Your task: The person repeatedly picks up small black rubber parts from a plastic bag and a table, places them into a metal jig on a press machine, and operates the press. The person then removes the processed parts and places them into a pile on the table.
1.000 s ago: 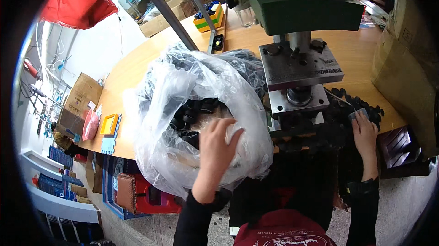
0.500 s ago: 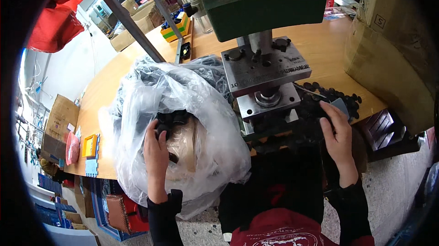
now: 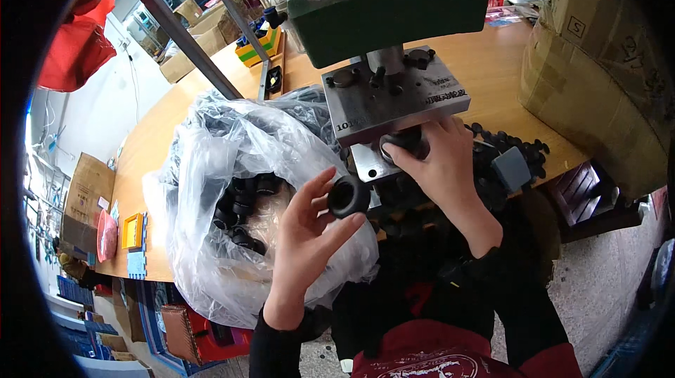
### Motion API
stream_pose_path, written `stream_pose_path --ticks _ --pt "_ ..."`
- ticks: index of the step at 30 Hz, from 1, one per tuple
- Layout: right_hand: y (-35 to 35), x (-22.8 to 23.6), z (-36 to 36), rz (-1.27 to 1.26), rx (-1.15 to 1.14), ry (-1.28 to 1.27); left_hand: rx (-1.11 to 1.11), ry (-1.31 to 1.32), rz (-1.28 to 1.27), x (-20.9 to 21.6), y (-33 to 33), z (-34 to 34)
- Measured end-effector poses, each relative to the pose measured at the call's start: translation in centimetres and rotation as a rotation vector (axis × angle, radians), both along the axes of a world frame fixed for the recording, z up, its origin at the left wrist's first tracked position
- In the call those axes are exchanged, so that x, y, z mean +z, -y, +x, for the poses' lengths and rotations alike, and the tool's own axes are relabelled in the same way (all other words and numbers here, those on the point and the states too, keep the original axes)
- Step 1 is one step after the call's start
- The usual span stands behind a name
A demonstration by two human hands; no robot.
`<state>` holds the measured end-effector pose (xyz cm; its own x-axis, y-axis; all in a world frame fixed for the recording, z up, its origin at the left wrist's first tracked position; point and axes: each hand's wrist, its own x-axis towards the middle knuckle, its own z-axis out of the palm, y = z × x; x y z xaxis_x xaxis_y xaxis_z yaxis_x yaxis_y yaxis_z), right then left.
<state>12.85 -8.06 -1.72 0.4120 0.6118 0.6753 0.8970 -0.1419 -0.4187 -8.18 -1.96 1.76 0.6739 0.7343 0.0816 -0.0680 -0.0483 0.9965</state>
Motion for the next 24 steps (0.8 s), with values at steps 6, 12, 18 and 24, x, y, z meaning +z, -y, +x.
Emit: stream_pose_path --ticks 6,12,18,24 --pt "8.9 -3.3 1.2 -0.066 0.013 -0.276 0.153 -0.127 0.591 -2.6 -2.2 6.7" --pt "24.7 -12.7 6.7 -0.683 -0.498 -0.419 -0.001 -0.289 0.687 -0.9 -3.4 9.2" --pt "23.4 -11.0 8.5 -0.477 -0.398 -0.372 0.107 -0.312 0.835 -2.1 -2.6 10.3" --pt "13.9 -8.6 9.9 -0.594 -0.371 0.019 0.339 -0.199 0.856 -3.7 -0.6 8.3"
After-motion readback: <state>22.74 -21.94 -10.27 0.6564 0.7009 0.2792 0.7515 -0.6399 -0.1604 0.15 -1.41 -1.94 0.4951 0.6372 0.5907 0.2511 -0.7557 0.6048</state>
